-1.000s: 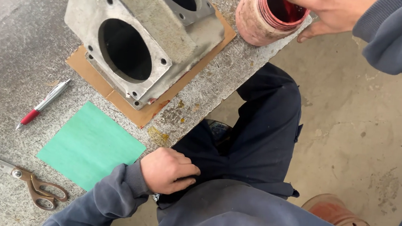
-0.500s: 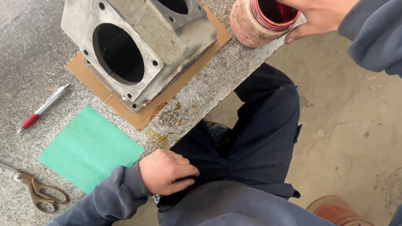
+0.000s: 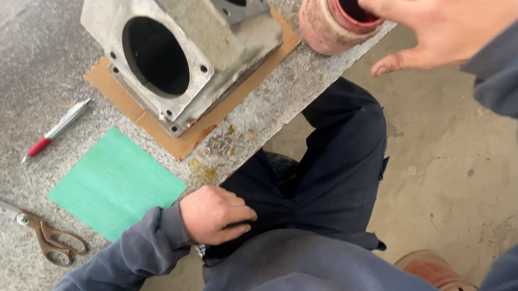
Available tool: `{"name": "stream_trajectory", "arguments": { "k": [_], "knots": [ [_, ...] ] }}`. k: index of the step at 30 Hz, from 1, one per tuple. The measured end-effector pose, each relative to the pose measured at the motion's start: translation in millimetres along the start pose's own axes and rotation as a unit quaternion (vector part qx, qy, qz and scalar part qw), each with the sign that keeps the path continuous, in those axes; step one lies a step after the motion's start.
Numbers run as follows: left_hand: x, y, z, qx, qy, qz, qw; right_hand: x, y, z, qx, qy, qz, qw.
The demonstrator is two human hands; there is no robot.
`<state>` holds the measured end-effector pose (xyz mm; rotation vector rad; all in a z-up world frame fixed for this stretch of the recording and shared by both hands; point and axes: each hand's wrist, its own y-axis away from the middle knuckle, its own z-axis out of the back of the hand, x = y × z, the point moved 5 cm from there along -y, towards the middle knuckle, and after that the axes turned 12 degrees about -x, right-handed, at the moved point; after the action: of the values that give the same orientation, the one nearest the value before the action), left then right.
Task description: The person dips a finger into a jar of red sealant and spreads it along the flange edge of a cast metal housing. They then press a green paper sheet against the flange to transfer the outline, and begin cutting the paper along the transferred mark with scissors.
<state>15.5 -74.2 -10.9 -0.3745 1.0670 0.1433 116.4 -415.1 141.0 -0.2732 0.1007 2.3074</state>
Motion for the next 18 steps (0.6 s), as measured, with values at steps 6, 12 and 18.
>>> {"name": "stream_trajectory", "arguments": {
  "k": [6, 12, 18],
  "knots": [
    [2, 3, -3, -0.026, -0.007, -0.023, 0.999, 107, 28, -50, -0.256, -0.611, -0.322, 0.676],
    [4, 7, -8, 0.003, -0.001, -0.005, 1.0, 224, -49, -122, -0.422, -0.871, -0.24, 0.075],
    [3, 8, -7, -0.008, -0.002, -0.024, 1.0, 256, -92, -140, -0.404, -0.886, -0.21, -0.089]
  ]
}}
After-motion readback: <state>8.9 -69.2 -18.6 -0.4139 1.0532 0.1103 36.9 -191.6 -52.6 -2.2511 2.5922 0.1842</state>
